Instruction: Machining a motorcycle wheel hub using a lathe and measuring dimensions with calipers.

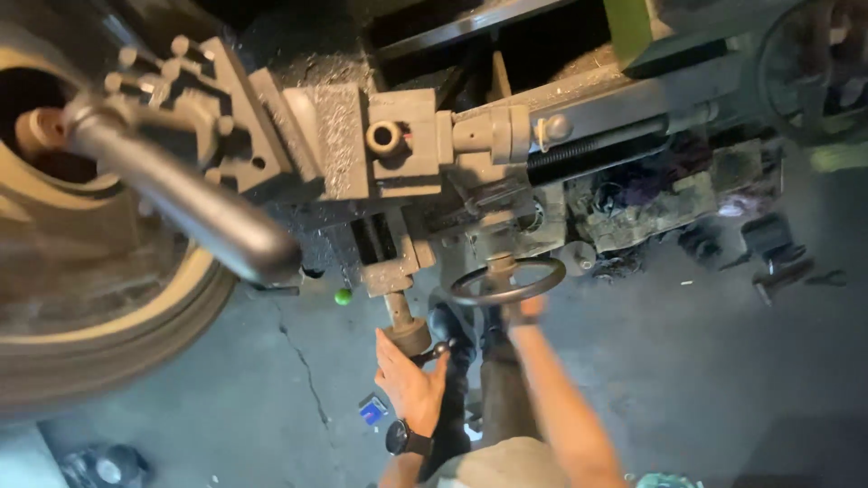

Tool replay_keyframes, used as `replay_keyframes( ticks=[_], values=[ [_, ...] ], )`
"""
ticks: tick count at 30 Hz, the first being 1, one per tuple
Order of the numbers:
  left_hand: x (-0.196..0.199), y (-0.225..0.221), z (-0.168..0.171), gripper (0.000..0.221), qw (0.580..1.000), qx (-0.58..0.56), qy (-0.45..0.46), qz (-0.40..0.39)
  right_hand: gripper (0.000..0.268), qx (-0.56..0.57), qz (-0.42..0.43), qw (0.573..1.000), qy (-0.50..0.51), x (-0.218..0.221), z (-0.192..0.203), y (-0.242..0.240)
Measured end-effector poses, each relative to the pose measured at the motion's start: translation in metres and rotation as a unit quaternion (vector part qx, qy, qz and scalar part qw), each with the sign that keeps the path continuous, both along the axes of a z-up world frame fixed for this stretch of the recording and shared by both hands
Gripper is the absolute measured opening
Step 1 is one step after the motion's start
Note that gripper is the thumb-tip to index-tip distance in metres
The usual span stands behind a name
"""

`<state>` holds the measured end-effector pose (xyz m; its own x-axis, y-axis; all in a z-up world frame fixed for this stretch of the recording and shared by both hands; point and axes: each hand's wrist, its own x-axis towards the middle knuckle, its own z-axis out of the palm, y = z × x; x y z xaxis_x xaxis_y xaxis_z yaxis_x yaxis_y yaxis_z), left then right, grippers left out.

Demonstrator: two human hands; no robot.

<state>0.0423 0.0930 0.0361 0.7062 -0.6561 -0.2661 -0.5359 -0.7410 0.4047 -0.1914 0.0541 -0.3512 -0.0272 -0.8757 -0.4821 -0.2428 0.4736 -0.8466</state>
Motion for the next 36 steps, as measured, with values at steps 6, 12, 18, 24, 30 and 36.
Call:
replay_keyframes(
  ticks=[6, 12, 18, 24, 30, 36],
  values=[
    [0.017, 0.000, 0.043, 0.107, 0.994, -0.051, 0.042, -0.083, 0.018, 0.207, 0.160, 0.964, 0.038, -0.040, 0.244, -0.054],
    [0.016, 0.011, 0.069, 0.058, 0.959, -0.193, 0.051, -0.200, 0.035, 0.211, 0.268, 0.933, 0.110, 0.047, 0.197, -0.042],
    [0.003, 0.022, 0.067, 0.048, 0.943, -0.216, 0.092, -0.237, 0.030, 0.261, 0.144, 0.952, 0.068, -0.014, 0.304, -0.081],
    [0.005, 0.017, 0.083, 0.043, 0.928, -0.256, 0.122, -0.241, 0.045, 0.126, 0.297, 0.931, 0.168, 0.025, 0.293, -0.050],
    [0.015, 0.025, 0.073, 0.044, 0.921, -0.272, 0.111, -0.254, 0.031, 0.177, 0.013, 0.979, 0.100, -0.139, 0.109, -0.104],
    [0.011, 0.033, 0.077, 0.028, 0.911, -0.302, 0.088, -0.266, 0.040, -0.093, 0.389, 0.874, 0.275, 0.021, 0.021, -0.016]
  ],
)
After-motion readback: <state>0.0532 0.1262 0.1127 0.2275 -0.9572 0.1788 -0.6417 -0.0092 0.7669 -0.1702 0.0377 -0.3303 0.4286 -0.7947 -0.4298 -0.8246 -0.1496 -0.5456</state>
